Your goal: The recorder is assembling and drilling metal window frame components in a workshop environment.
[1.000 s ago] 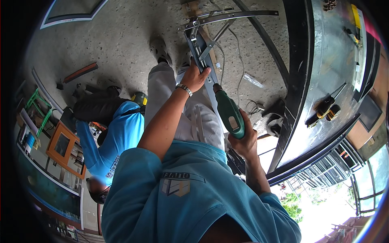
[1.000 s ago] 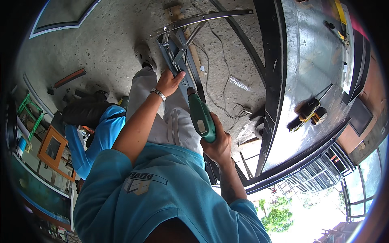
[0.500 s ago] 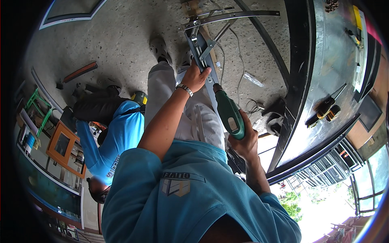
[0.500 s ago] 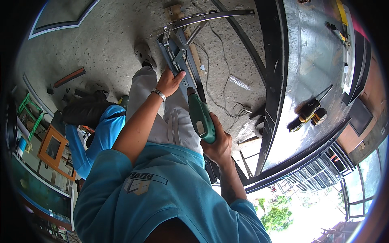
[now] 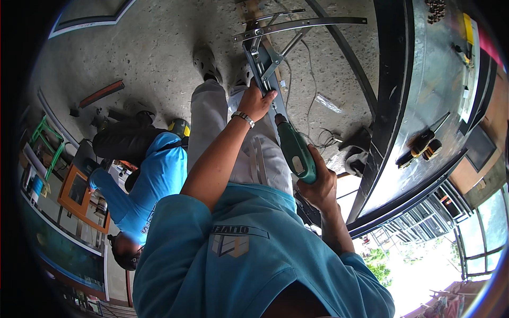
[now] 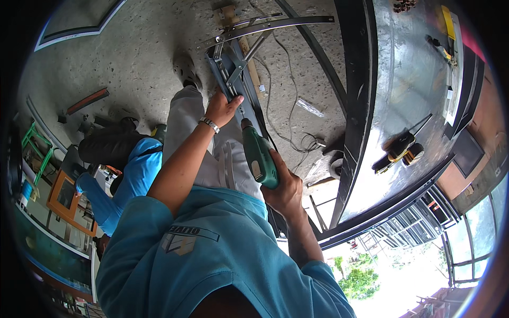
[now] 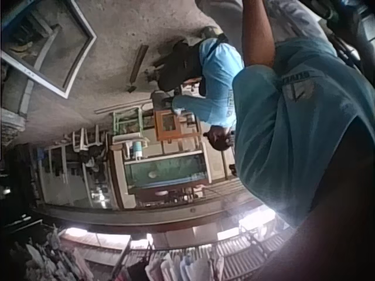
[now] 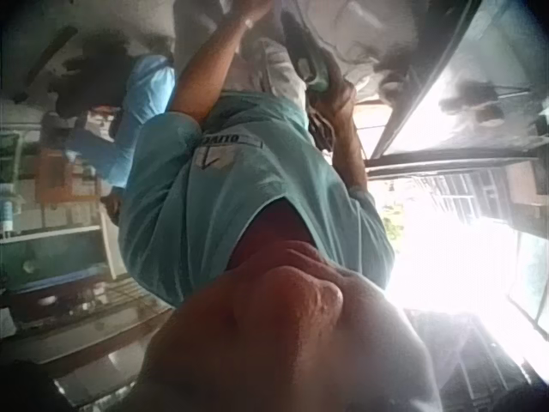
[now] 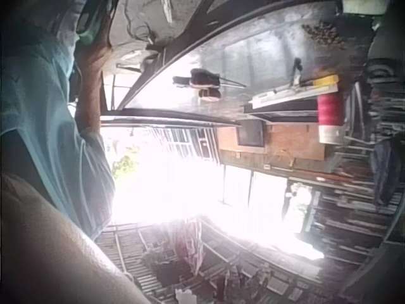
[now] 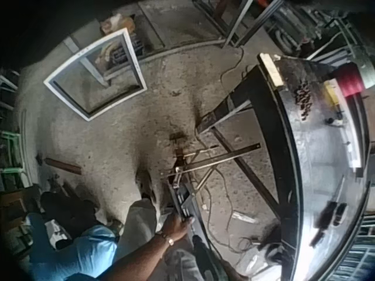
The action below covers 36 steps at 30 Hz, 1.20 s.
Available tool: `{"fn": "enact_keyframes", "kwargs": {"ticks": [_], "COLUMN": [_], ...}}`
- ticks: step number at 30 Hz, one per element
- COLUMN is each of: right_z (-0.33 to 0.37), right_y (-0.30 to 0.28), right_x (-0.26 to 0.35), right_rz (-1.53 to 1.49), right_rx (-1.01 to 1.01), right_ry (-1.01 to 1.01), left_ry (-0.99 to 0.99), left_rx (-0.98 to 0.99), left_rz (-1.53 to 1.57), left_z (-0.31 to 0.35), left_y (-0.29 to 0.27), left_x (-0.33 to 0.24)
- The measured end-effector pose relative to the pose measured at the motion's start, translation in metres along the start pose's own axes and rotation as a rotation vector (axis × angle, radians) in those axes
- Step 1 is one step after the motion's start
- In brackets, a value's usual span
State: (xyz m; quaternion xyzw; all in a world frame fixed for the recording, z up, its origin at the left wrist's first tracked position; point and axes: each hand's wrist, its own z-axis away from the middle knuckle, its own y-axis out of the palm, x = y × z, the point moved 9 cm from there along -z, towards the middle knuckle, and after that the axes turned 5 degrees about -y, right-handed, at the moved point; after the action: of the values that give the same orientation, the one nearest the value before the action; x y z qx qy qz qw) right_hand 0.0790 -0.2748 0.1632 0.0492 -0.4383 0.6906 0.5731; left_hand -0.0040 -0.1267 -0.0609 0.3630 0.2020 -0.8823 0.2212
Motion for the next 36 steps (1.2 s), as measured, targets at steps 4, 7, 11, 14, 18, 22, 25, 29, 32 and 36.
{"fn": "enact_keyframes", "kwargs": {"ticks": [4, 7, 11, 14, 18, 22, 25, 29, 32, 36], "right_z": [-0.008, -0.02, -0.023, -0.024, -0.027, -0.024, -0.025, -0.026, -0.027, -0.029], "right_y": [0.005, 0.006, 0.011, 0.013, 0.014, 0.019, 0.019, 0.016, 0.016, 0.013], "right_x": [0.016, 0.032, 0.042, 0.049, 0.05, 0.044, 0.045, 0.044, 0.047, 0.047], "right_rz": [0.128, 0.215, 0.299, 0.356, 0.373, 0.4, 0.432, 0.418, 0.464, 0.434], "right_rx": [0.1, 0.147, 0.206, 0.206, 0.22, 0.25, 0.29, 0.335, 0.343, 0.335], "right_ry": [0.085, 0.074, 0.053, 0.032, 0.038, 0.088, 0.113, 0.131, 0.107, 0.114], "left_ry": [0.015, -0.023, 0.012, -0.015, -0.083, 0.037, 0.008, 0.016, -0.002, -0.022], "left_rx": [-0.034, -0.037, -0.063, -0.067, -0.023, -0.107, -0.094, -0.095, -0.087, -0.062], "left_rz": [0.028, 0.051, 0.066, 0.051, 0.07, 0.085, 0.054, 0.044, 0.081, 0.024], "left_z": [0.001, 0.0, 0.0, 0.0, 0.001, 0.0, -0.003, -0.004, -0.004, -0.004], "left_y": [0.001, 0.002, 0.0, 0.002, 0.002, -0.004, 0.001, 0.002, 0.003, 0.005], "left_x": [-0.008, 0.001, -0.001, -0.001, 0.004, -0.005, 0.002, 0.0, 0.001, 0.0]}}
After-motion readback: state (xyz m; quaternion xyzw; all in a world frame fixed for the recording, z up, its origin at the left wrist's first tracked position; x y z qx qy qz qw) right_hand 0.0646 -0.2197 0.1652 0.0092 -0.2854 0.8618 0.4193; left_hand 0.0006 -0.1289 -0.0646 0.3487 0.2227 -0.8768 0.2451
